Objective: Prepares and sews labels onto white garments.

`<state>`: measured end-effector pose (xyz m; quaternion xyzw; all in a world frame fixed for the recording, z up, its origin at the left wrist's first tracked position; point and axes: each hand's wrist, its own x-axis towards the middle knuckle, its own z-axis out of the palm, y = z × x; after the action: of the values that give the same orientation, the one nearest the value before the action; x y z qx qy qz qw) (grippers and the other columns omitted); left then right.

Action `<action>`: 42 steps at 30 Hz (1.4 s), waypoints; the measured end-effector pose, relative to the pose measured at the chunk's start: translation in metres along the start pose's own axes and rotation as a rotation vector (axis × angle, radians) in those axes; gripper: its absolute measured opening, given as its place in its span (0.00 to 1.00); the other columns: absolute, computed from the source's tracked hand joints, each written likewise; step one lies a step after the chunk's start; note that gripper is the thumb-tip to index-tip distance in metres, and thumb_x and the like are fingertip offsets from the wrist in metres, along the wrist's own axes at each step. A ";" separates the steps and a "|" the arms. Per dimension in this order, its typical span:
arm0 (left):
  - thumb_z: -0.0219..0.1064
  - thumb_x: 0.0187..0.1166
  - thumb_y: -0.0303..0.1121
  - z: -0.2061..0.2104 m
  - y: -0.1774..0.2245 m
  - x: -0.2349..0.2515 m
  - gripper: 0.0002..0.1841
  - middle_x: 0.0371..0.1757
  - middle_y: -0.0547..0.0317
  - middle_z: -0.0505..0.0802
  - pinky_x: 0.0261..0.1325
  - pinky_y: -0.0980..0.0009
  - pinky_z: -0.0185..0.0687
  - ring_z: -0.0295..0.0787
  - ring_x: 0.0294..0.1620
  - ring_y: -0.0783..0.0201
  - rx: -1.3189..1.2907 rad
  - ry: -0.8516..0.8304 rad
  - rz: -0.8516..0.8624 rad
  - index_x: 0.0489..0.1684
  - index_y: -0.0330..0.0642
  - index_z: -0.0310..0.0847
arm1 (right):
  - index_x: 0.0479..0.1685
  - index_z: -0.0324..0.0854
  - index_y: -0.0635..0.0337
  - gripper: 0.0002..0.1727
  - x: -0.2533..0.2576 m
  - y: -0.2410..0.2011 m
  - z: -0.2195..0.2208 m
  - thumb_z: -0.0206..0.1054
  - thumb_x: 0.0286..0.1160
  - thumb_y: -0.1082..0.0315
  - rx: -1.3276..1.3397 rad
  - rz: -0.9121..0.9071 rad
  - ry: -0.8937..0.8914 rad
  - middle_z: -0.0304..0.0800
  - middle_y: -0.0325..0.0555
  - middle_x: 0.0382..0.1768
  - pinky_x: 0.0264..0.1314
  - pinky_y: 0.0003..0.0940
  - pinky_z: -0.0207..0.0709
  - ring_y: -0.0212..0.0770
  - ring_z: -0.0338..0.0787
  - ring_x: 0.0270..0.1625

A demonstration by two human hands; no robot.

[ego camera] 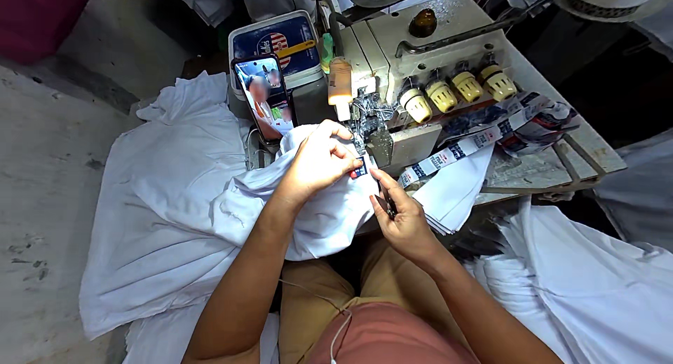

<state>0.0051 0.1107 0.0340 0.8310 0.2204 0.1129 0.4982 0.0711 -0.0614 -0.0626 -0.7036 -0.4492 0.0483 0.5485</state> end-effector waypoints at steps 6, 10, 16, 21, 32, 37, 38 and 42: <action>0.80 0.65 0.20 -0.001 0.002 0.001 0.25 0.25 0.65 0.89 0.31 0.82 0.79 0.81 0.22 0.79 0.063 -0.013 0.004 0.59 0.33 0.74 | 0.77 0.78 0.68 0.27 0.001 -0.001 -0.001 0.61 0.75 0.75 -0.015 0.016 -0.020 0.92 0.52 0.45 0.44 0.25 0.79 0.32 0.83 0.35; 0.79 0.63 0.17 0.001 0.003 0.002 0.25 0.25 0.65 0.89 0.29 0.82 0.78 0.81 0.21 0.79 0.031 -0.008 0.010 0.58 0.34 0.73 | 0.76 0.77 0.68 0.27 0.002 -0.003 -0.002 0.61 0.74 0.75 -0.016 0.022 -0.021 0.91 0.51 0.41 0.42 0.24 0.77 0.32 0.81 0.33; 0.79 0.64 0.19 0.005 -0.001 0.000 0.24 0.27 0.63 0.87 0.30 0.82 0.76 0.80 0.22 0.77 0.116 0.028 0.083 0.56 0.35 0.74 | 0.77 0.77 0.67 0.28 0.003 -0.005 -0.004 0.60 0.74 0.75 -0.017 0.039 -0.042 0.90 0.50 0.39 0.41 0.25 0.77 0.32 0.81 0.33; 0.67 0.78 0.25 0.019 -0.013 -0.022 0.06 0.41 0.47 0.89 0.46 0.53 0.83 0.88 0.43 0.50 0.671 0.188 0.479 0.39 0.37 0.92 | 0.77 0.77 0.67 0.28 0.005 -0.006 -0.005 0.61 0.74 0.74 -0.001 0.062 -0.055 0.91 0.50 0.43 0.43 0.24 0.78 0.30 0.82 0.35; 0.62 0.77 0.21 0.036 -0.038 -0.037 0.13 0.53 0.46 0.97 0.57 0.60 0.88 0.95 0.59 0.50 0.893 0.341 0.710 0.46 0.37 0.95 | 0.74 0.76 0.73 0.25 0.004 -0.007 -0.002 0.58 0.77 0.72 0.038 0.066 -0.022 0.82 0.42 0.30 0.38 0.18 0.72 0.26 0.75 0.30; 0.62 0.77 0.21 0.035 -0.035 -0.036 0.12 0.54 0.44 0.97 0.60 0.59 0.87 0.95 0.60 0.48 0.905 0.314 0.709 0.48 0.36 0.94 | 0.76 0.72 0.71 0.26 0.001 -0.006 -0.002 0.58 0.77 0.73 0.083 0.073 -0.016 0.77 0.36 0.27 0.36 0.14 0.70 0.21 0.73 0.28; 0.62 0.77 0.21 0.034 -0.035 -0.036 0.12 0.54 0.44 0.97 0.60 0.59 0.86 0.94 0.60 0.48 0.905 0.313 0.707 0.48 0.36 0.94 | 0.76 0.72 0.72 0.26 0.002 -0.006 -0.001 0.58 0.77 0.73 0.088 0.068 -0.014 0.76 0.36 0.27 0.36 0.13 0.69 0.20 0.72 0.28; 0.62 0.77 0.21 0.035 -0.034 -0.034 0.13 0.55 0.45 0.97 0.57 0.60 0.86 0.95 0.59 0.50 0.904 0.326 0.704 0.47 0.36 0.94 | 0.75 0.72 0.71 0.26 0.002 -0.006 -0.001 0.59 0.77 0.73 0.092 0.068 -0.004 0.76 0.35 0.27 0.36 0.12 0.69 0.20 0.72 0.28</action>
<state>-0.0195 0.0815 -0.0116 0.9557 0.0314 0.2925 -0.0125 0.0694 -0.0606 -0.0566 -0.6923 -0.4234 0.0893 0.5774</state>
